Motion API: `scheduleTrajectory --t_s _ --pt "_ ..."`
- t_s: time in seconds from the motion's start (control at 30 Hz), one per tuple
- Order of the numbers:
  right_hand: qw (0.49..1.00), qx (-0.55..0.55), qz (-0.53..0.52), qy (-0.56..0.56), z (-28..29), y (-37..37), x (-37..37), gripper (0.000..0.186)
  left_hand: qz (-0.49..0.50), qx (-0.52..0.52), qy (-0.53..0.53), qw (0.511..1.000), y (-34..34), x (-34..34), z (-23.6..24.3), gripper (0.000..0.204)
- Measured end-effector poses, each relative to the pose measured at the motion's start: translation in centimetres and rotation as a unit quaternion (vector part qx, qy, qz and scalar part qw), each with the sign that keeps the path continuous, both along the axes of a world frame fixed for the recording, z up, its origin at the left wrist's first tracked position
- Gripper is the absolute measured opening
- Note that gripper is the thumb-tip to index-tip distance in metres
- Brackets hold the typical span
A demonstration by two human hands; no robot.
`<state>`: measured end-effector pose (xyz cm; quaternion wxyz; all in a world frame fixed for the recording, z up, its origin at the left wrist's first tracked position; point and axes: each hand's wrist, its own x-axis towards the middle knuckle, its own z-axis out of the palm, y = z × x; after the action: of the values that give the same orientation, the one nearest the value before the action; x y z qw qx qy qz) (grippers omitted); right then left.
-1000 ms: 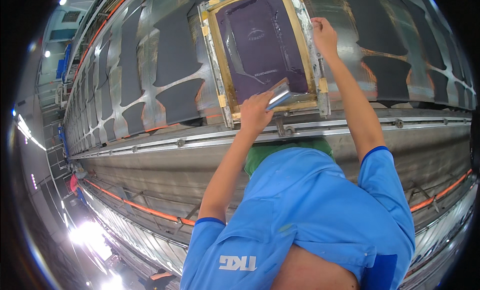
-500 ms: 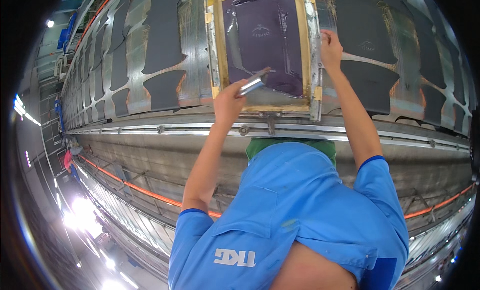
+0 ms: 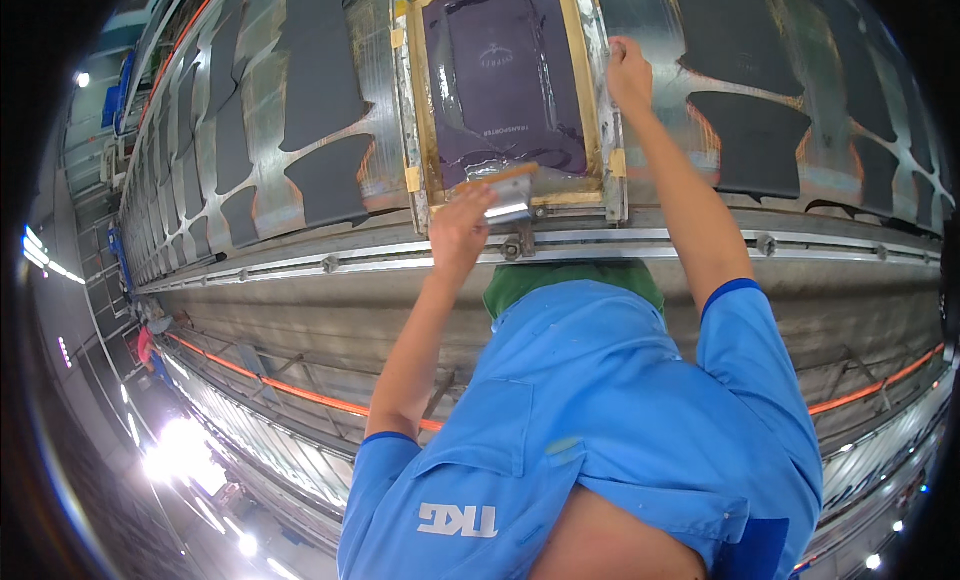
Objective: The person pours ink onto a screen printing frame and uses a squeegee to spread the ink across the mesh. They then move the frame to a conveyor belt and continue pulling the squeegee to transfer the ink onto a garment below.
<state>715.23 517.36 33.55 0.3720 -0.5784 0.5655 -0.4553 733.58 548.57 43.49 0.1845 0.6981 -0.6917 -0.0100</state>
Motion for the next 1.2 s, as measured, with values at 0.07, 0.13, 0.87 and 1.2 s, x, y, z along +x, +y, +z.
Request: scheduleTrajectory --t_s 0.07,0.13,0.87,1.2 --pt "1.000 0.015 -0.002 0.005 -0.2 0.1 0.2 0.023 -0.037 0.021 -0.045 0.998 1.1 -0.9 -0.8 0.056" --pt "1.000 0.027 -0.003 0.012 0.0 0.2 -0.1 0.024 -0.039 0.049 -0.072 0.995 1.5 -1.7 -1.5 0.056" --pt "0.997 0.078 -0.002 0.020 2.2 0.2 -2.1 0.021 0.040 0.101 -0.151 0.983 -31.4 7.7 1.8 0.029" --pt "0.997 0.068 0.006 0.029 2.2 -1.5 -4.9 0.022 -0.035 -0.016 -0.062 0.997 -8.8 -2.9 -1.6 0.039"
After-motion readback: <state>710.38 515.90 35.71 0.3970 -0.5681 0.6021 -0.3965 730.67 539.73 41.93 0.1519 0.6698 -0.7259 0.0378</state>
